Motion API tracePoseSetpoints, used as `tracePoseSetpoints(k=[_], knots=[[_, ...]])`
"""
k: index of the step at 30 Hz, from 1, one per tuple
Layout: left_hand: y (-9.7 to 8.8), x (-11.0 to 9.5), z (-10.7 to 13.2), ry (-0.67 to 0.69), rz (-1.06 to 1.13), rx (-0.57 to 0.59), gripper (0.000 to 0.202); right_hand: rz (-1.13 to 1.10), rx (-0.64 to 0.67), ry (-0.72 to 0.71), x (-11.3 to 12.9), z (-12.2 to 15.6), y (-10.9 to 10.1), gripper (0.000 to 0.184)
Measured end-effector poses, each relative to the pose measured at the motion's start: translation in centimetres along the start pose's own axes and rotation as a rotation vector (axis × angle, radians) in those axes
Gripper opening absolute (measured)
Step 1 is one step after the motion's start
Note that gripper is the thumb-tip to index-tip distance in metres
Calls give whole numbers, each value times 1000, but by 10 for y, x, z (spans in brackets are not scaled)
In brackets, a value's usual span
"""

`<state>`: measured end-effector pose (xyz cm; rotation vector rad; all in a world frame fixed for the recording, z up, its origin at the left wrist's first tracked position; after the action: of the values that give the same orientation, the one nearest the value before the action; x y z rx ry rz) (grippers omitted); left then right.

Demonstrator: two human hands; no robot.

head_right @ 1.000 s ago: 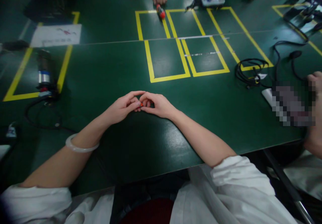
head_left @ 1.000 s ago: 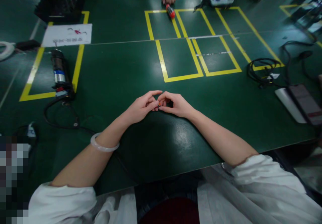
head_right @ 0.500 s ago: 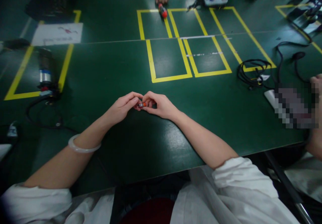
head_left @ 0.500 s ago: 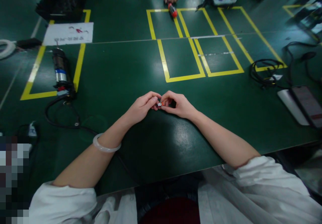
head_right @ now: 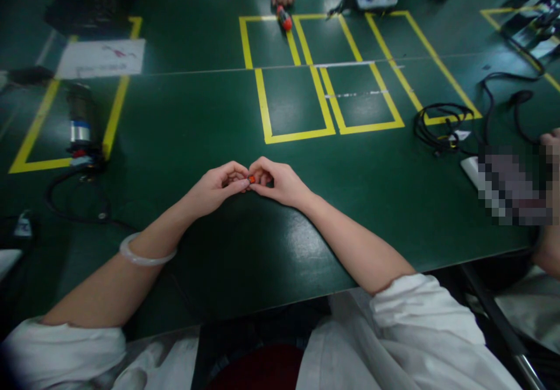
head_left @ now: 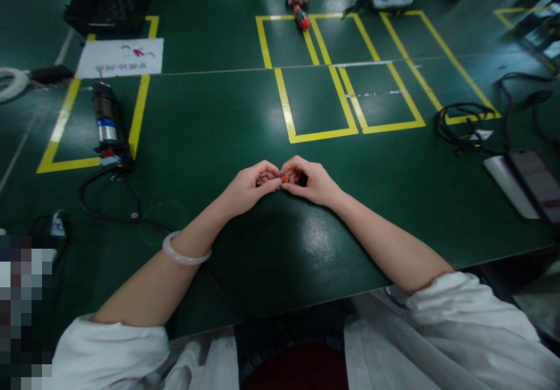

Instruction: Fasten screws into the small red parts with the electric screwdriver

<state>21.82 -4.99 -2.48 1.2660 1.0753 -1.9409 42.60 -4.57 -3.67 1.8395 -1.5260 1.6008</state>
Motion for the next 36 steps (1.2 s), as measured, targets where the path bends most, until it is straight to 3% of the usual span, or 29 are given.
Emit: tracePoseSetpoints(k=[11, 20, 32, 36], knots=[[1, -4, 2, 27, -21, -28, 31, -32, -24, 59, 2, 0, -1, 17], [2, 2, 0, 40, -2, -51, 31, -28, -12, -3, 1, -1, 0, 9], [1, 0, 0, 29, 26, -86, 31, -19, -31, -10, -5, -1, 1, 21], [2, 1, 0, 45, 36, -82, 29, 8, -32, -14, -7, -1, 1, 16]])
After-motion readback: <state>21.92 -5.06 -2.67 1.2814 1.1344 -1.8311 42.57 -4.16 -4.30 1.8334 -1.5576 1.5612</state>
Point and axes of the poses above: each hand's wrist, its own z-axis away from the middle knuckle, its own y-axis out of the palm, x = y × z, the point moved 1 cm from there along -z, towards the middle knuckle, and after that the axes turned 7 degrees about -y, right-handed, at the moved point
